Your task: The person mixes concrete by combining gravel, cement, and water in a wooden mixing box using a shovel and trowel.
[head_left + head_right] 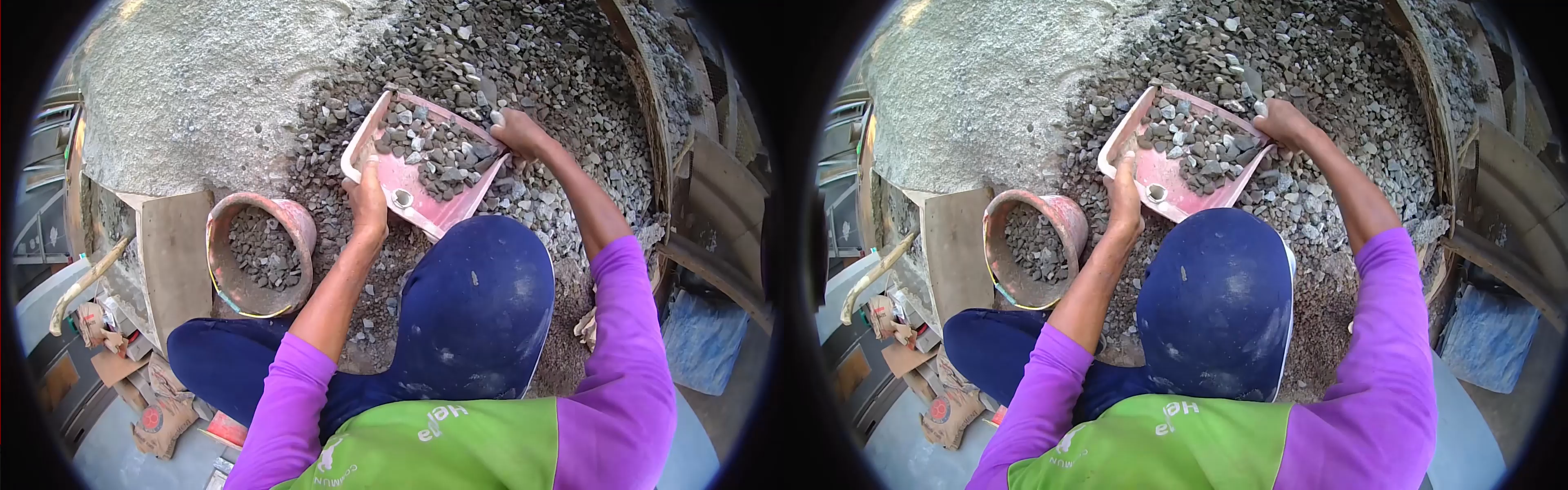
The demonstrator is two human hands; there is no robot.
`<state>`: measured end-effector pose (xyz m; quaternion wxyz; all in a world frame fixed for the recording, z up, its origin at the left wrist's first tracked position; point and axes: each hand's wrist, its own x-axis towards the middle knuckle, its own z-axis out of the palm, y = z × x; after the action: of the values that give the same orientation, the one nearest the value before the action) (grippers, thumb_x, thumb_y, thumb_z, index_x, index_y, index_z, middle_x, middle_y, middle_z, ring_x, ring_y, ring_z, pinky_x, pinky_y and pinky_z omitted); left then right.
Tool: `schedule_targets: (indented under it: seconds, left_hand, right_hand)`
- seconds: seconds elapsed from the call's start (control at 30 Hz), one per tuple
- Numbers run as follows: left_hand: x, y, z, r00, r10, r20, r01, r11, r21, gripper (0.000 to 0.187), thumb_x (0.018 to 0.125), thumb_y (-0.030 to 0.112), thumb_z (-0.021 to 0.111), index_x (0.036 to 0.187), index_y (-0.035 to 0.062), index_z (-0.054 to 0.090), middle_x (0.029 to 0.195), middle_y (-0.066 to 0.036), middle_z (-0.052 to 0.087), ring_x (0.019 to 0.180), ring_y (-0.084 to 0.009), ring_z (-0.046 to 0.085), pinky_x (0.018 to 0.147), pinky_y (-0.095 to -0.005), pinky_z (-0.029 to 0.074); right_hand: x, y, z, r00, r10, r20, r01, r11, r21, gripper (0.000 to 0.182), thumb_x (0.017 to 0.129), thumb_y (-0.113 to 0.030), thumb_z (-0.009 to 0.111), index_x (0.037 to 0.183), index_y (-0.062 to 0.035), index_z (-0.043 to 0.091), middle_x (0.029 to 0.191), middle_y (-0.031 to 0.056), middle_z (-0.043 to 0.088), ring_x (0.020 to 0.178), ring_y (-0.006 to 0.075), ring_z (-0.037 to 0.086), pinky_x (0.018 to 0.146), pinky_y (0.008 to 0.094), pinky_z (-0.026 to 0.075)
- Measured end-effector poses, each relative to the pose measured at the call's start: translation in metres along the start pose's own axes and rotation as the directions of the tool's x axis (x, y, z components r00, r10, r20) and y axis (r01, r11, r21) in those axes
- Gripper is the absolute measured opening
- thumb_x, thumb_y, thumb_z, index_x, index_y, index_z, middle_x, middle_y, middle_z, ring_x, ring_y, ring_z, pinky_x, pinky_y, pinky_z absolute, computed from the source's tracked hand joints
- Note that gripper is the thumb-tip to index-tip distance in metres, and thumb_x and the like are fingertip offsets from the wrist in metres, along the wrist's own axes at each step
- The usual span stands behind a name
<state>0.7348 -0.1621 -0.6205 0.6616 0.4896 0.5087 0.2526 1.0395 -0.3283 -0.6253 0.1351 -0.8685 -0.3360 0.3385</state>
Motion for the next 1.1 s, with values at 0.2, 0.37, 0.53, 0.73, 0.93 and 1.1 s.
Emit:
schedule_targets:
  seconds: [0.2, 0.37, 0.53, 0.73, 0.93, 1.1]
  left_hand:
    - [0.014, 0.032, -0.024, 0.984, -0.137, 0.115, 0.146, 0.986, -0.077, 0.048, 0.096, 0.028, 0.056, 0.128, -0.0088, 0.057, 0.109, -0.015, 0.07, 0.095, -0.0237, 0.069, 0.087, -0.0366, 0.055]
    - [0.032, 0.103, -0.083, 0.937, -0.249, 0.244, 0.262, 0.965, -0.021, 0.048, 0.095, 0.029, 0.057, 0.13, -0.0034, 0.059, 0.115, -0.016, 0.069, 0.1, -0.0242, 0.071, 0.084, -0.0353, 0.058]
    - [0.044, 0.121, -0.085, 0.944, -0.271, 0.187, 0.242, 0.956, 0.165, 0.049, 0.095, 0.031, 0.059, 0.13, -0.0017, 0.061, 0.115, -0.013, 0.069, 0.099, -0.0224, 0.07, 0.082, -0.0339, 0.057]
    - [0.049, 0.131, -0.074, 0.933, -0.273, 0.234, 0.236, 0.956, 0.174, 0.049, 0.097, 0.033, 0.059, 0.134, 0.0004, 0.057, 0.119, -0.014, 0.068, 0.102, -0.0237, 0.068, 0.091, -0.0352, 0.055]
    - [0.053, 0.127, -0.072, 0.945, -0.228, 0.233, 0.168, 0.954, 0.25, 0.048, 0.098, 0.033, 0.057, 0.132, -0.0004, 0.06, 0.115, -0.011, 0.069, 0.1, -0.0207, 0.069, 0.083, -0.0328, 0.056]
    - [0.052, 0.13, -0.067, 0.955, -0.164, 0.245, 0.104, 0.965, 0.241, 0.043, 0.095, 0.03, 0.059, 0.122, -0.0029, 0.065, 0.098, -0.009, 0.071, 0.079, -0.0175, 0.069, 0.065, -0.031, 0.056]
  right_hand:
    - [-0.074, -0.06, -0.018, 0.994, 0.035, 0.103, -0.022, 0.992, -0.122, 0.04, 0.093, -0.027, 0.06, 0.114, 0.007, 0.058, 0.1, 0.0277, 0.071, 0.093, 0.0373, 0.072, 0.081, 0.0487, 0.058]
    - [-0.11, -0.094, 0.009, 0.956, -0.213, 0.201, 0.266, 0.919, -0.292, 0.034, 0.095, -0.031, 0.058, 0.112, -0.0024, 0.054, 0.086, 0.0238, 0.072, 0.08, 0.0397, 0.073, 0.076, 0.0516, 0.059]
    - [0.041, -0.055, -0.038, 0.952, -0.044, -0.302, 0.007, 0.992, -0.122, 0.042, 0.095, -0.035, 0.056, 0.121, -0.0023, 0.058, 0.097, 0.024, 0.074, 0.089, 0.0392, 0.073, 0.08, 0.0519, 0.057]
    - [0.188, -0.027, -0.058, 0.933, -0.002, -0.361, 0.004, 1.0, 0.003, 0.043, 0.09, -0.032, 0.068, 0.119, -0.0004, 0.062, 0.107, 0.0228, 0.073, 0.096, 0.0366, 0.072, 0.084, 0.0482, 0.056]
    - [0.107, -0.032, -0.03, 0.996, -0.019, 0.088, 0.01, 0.994, 0.106, 0.033, 0.086, -0.019, 0.068, 0.112, 0.0005, 0.063, 0.094, 0.0187, 0.073, 0.082, 0.0268, 0.072, 0.071, 0.0407, 0.058]
    - [0.029, -0.069, -0.001, 0.989, 0.04, 0.143, -0.055, 0.993, 0.109, 0.031, 0.086, -0.019, 0.065, 0.107, 0.0037, 0.065, 0.088, 0.0205, 0.072, 0.079, 0.0308, 0.072, 0.072, 0.0437, 0.058]
